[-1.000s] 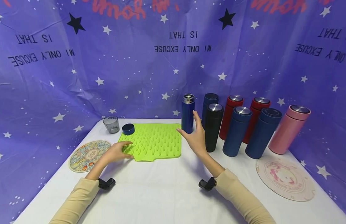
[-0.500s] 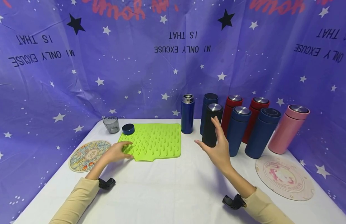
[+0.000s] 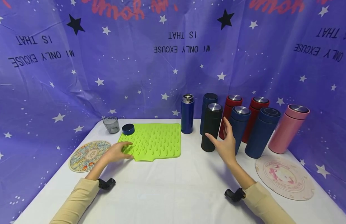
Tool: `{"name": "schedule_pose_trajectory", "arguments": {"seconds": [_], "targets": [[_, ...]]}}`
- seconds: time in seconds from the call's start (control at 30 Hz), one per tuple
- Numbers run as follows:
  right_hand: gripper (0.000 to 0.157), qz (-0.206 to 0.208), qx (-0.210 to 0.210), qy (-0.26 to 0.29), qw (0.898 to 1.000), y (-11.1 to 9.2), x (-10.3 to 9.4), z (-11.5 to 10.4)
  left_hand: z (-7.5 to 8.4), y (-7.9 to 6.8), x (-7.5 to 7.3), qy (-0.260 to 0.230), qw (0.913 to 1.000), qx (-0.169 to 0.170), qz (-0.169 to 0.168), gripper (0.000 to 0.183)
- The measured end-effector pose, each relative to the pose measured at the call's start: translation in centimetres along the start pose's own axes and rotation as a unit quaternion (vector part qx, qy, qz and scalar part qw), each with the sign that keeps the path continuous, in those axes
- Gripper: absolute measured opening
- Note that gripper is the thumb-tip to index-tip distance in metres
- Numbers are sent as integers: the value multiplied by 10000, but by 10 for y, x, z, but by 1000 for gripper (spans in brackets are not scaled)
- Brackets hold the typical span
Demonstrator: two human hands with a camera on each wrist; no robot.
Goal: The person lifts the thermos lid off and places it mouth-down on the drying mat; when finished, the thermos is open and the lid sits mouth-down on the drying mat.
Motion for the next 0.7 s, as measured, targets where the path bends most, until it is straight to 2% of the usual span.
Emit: {"name": "schedule_pose_trajectory", "arguments": {"seconds": [0.37,0.53,0.7], "targets": [[87,92,442,-74,9990,17,13,50,1,0,0,54,10000,35,47,69],[87,267,421,-362,9981,24,13,76,0,0,0,84,9999,48,54,69],[85,399,400,-444,9974,24,10,80,0,0,0,74,10000,54,34,70]]}}
Point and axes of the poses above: each hand's wrist, its own y-axis towards the middle knuckle, its own x-axis out of the palm, z = x × y, the point moved 10 cm from there along y, towards the middle knuckle, and after that the axes turned 5 degrees about -z, right-handed, at the moved point
